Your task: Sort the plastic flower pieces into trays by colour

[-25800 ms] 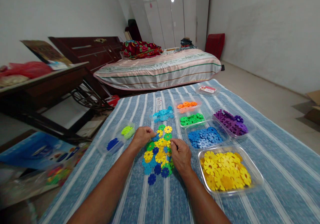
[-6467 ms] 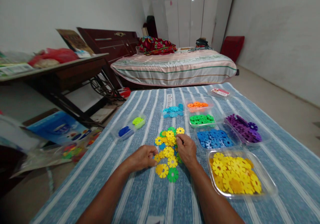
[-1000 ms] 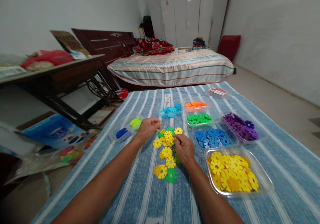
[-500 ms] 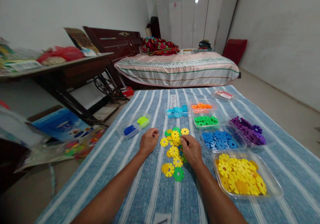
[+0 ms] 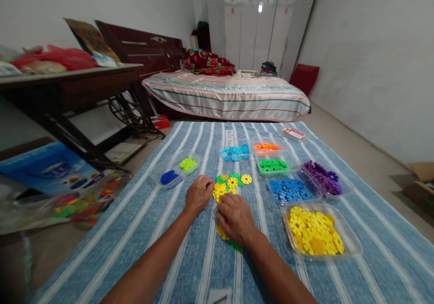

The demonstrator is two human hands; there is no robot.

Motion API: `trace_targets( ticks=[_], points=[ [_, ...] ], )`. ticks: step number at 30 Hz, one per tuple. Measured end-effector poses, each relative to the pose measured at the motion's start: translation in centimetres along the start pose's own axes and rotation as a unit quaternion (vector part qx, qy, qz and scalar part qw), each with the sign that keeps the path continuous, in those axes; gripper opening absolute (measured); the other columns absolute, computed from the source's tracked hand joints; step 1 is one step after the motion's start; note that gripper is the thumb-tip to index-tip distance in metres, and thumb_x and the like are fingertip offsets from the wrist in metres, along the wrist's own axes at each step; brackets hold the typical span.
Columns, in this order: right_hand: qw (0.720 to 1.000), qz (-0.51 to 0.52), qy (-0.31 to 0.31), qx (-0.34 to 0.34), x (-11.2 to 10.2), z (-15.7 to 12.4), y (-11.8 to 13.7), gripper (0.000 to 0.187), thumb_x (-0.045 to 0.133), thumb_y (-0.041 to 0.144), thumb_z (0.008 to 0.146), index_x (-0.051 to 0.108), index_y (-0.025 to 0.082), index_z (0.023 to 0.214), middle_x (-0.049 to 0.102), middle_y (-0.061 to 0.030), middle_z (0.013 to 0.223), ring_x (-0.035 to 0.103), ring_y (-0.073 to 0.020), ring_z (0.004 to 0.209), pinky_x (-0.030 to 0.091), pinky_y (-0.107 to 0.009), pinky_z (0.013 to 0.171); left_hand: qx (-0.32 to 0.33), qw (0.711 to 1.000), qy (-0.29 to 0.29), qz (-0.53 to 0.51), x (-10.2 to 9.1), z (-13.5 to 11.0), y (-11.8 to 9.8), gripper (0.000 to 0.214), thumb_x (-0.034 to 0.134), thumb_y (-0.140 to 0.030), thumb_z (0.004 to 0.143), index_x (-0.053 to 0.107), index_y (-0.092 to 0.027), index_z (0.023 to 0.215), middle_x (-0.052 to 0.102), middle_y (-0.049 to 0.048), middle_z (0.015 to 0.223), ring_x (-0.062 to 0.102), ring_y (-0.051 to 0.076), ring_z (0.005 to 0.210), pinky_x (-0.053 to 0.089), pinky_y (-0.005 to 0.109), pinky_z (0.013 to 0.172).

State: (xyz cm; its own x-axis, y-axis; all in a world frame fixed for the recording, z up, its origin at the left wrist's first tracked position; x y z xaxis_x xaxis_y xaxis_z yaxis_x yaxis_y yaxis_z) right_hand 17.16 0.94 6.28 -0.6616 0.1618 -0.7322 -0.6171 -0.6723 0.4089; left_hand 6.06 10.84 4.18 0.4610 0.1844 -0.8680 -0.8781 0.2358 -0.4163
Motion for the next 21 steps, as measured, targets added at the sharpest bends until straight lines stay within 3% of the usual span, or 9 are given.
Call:
trace_targets(
  ticks=[5,8,13,21],
  points=[
    [0.996,0.022,0.046,-0.073,0.3,-0.3,3.9,0.02,0.046,0.017,0.089,0.065,0.021,0.095,0.07,-0.0064,0.102,0.058,-0.0219,0.104,0.047,-0.04,0.092,0.003,1.0,-0.007,-0.02,-0.1,0.0,0.1,0.019,0.045,-0.019,0.088,0.06,-0.02,0.077,0.062,0.003,0.089,0.059,0.014,0.086,0.042,0.024,0.078],
    [0.996,0.04,0.039,-0.076,-0.4,-1.1,4.8,0.018,0.048,0.018,0.089,0.065,0.022,0.092,0.071,-0.0057,0.095,0.06,-0.0214,0.102,0.048,-0.039,0.09,0.001,1.0,-0.006,-0.028,0.1,0.1,0.3,0.019,0.045,-0.019,0.088,0.061,-0.02,0.077,0.063,0.0029,0.089,0.059,0.014,0.086,0.042,0.023,0.078],
    [0.999,0.048,-0.006,-0.011,-2.3,-3.2,3.4,0.016,0.05,0.016,0.09,0.064,0.022,0.092,0.07,-0.0057,0.087,0.063,-0.0198,0.09,0.05,-0.037,0.084,-0.017,0.999,0.002,-0.035,0.4,0.2,0.6,0.018,0.047,-0.02,0.087,0.061,-0.021,0.077,0.063,0.0025,0.089,0.058,0.014,0.084,0.041,0.023,0.075],
    [0.986,-0.032,-0.108,0.124,-5.6,-5.6,-0.2,0.016,0.049,0.021,0.091,0.063,0.022,0.086,0.069,-0.006,0.083,0.064,-0.0208,0.084,0.05,-0.036,0.078,-0.009,0.998,0.001,-0.057,0.3,0.3,0.5,0.018,0.048,-0.02,0.086,0.061,-0.02,0.074,0.063,0.002,0.087,0.059,0.014,0.081,0.04,0.023,0.072]
  ],
)
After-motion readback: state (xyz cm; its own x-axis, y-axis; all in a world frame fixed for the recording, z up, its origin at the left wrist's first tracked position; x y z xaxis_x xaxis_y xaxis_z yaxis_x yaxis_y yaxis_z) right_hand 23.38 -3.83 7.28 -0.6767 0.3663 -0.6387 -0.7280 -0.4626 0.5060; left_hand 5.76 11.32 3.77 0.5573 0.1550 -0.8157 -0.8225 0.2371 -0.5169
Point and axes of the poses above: each hand's wrist, its own z-axis towards the middle knuckle, its own x-axis out of the palm, y = z × x, the point moved 10 cm from there along z, towards the middle knuckle
